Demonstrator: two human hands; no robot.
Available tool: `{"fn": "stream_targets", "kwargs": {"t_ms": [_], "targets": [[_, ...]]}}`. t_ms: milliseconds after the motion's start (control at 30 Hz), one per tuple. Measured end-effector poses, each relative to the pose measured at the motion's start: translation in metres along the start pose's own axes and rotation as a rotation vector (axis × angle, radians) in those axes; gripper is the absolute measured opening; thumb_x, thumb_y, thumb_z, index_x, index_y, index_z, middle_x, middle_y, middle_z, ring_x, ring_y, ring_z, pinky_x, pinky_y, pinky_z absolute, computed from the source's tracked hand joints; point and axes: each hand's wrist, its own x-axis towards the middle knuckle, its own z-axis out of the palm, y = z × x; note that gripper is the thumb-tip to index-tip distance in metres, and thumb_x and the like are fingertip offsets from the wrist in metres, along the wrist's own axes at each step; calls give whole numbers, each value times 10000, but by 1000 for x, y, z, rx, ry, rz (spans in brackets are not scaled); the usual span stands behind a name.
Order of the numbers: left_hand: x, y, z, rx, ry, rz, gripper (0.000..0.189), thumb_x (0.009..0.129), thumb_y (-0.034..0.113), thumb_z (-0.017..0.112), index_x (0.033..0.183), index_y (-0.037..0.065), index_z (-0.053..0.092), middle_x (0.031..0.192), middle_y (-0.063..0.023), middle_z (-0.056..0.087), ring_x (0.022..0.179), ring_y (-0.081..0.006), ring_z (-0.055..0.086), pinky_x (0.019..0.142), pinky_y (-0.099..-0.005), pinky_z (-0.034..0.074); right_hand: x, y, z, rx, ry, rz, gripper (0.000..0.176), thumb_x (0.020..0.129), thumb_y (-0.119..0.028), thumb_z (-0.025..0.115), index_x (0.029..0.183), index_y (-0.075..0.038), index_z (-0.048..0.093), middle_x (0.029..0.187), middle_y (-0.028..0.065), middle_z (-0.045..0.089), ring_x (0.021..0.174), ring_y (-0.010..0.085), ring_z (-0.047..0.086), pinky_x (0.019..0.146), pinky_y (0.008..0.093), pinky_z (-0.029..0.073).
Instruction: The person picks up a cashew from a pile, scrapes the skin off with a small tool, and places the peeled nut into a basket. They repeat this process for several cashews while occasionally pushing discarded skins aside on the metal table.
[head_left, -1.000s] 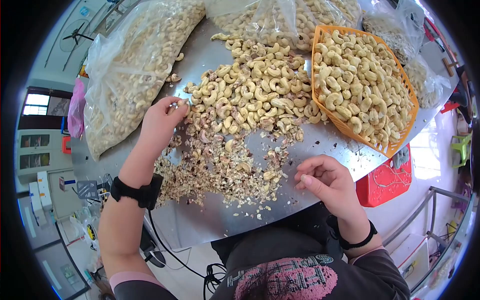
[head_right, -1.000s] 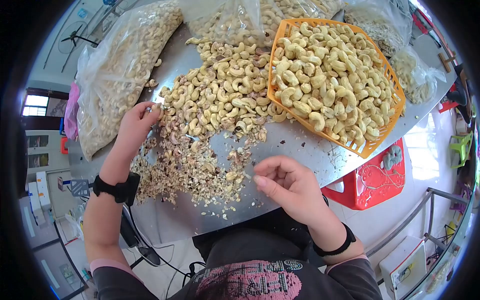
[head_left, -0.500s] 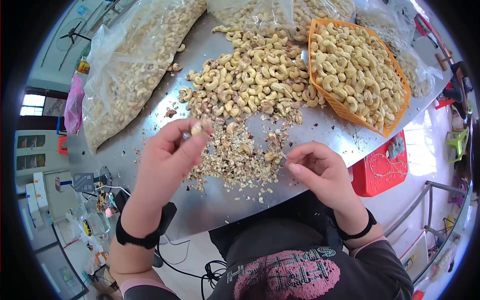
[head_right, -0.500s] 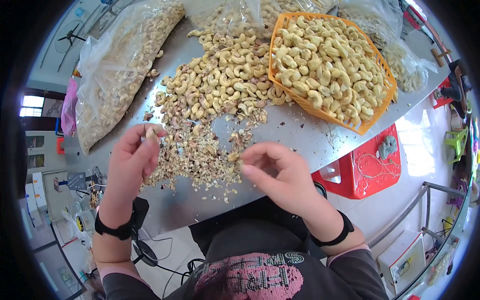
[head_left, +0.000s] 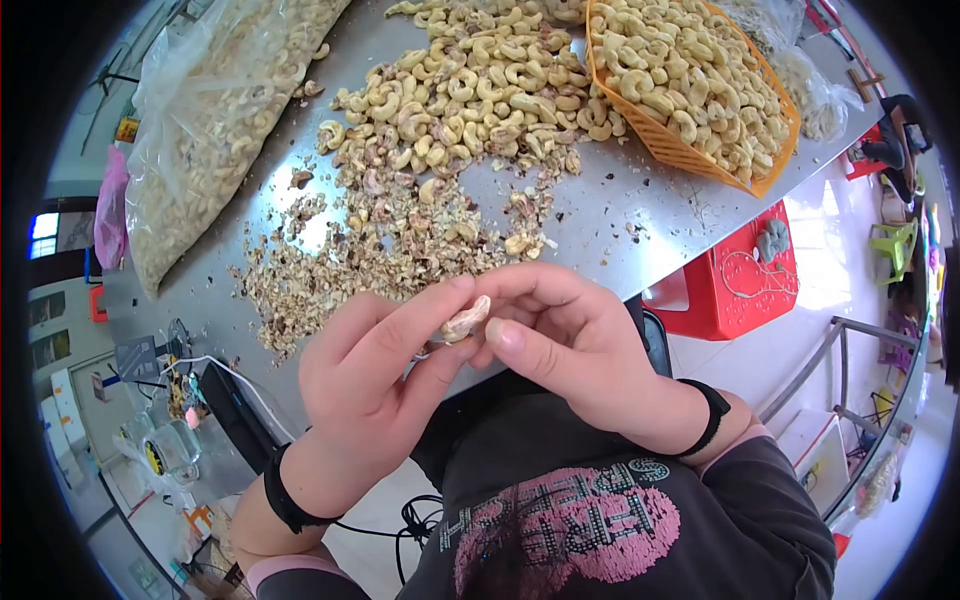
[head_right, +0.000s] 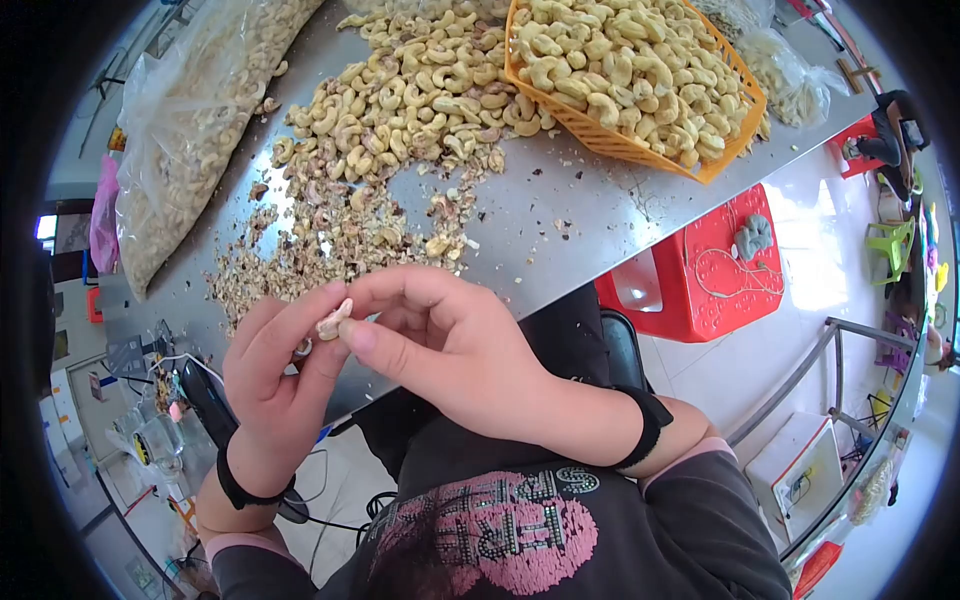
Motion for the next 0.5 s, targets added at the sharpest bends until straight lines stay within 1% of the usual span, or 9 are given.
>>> {"fn": "stream_targets", "kwargs": {"t_ms": [100,167,233,267,333,367,400,433,500], "targets": [[-6,-4,5,-26,17,28,381,626,51,683,997,76,603,622,-38,499,488,-120,461,423,-228,360,-2,4,7,101,10,23,256,835,-143,533,1032,13,488,900,28,561,817,69,533,681,195,434],[-10,-4,5,-43,17,35,397,620,52,686,1007,80,601,620,-36,497,483,-119,456,420,-227,355,-1,9,4,75,11,48,251,838,-158,530,1017,13,494,879,27,563,797,67,532,677,194,434],[-12,-1,3,-100,-46,-17,410,645,42,664,1045,67,574,643,-37,499,507,-122,457,440,-228,359,1,10,1,48,9,72,249,841,-174,527,1003,13,499,857,26,565,776,66,531,674,193,434],[-13,0,-1,-101,-44,-24,410,645,42,664,1045,67,574,643,-37,499,507,-122,457,440,-228,359,0,10,0,17,1,79,244,843,-188,523,985,9,504,842,27,564,754,65,528,668,192,433],[-13,1,-10,-186,-207,-144,445,710,68,614,1138,56,498,717,-55,508,585,-145,473,501,-239,382,0,12,-2,-16,-2,87,241,846,-203,519,968,5,509,827,28,564,733,64,525,663,191,432],[-14,-1,-12,-191,-208,-146,445,710,68,614,1138,56,498,717,-55,508,585,-145,473,501,-239,382,1,13,-3,-5,-43,105,240,845,-213,520,955,0,510,818,28,562,716,63,519,659,191,430],[-16,-2,-15,-219,-230,-151,461,744,93,582,1182,53,445,778,-68,508,638,-161,474,544,-249,391,1,14,-4,6,-83,121,240,844,-224,520,942,-4,511,809,28,560,698,62,514,655,191,429],[-18,-4,-16,-248,-252,-155,480,778,118,550,1226,50,392,839,-81,507,692,-177,475,588,-259,400,0,15,-4,5,-78,125,240,844,-224,520,942,-4,511,809,28,560,698,62,514,655,191,429],[-25,-3,-16,-351,-267,-271,492,785,146,555,1237,61,381,913,-85,511,716,-197,474,611,-255,408,-1,14,-3,3,-97,133,246,844,-231,519,953,-11,513,811,24,562,720,69,520,664,190,427]]}}
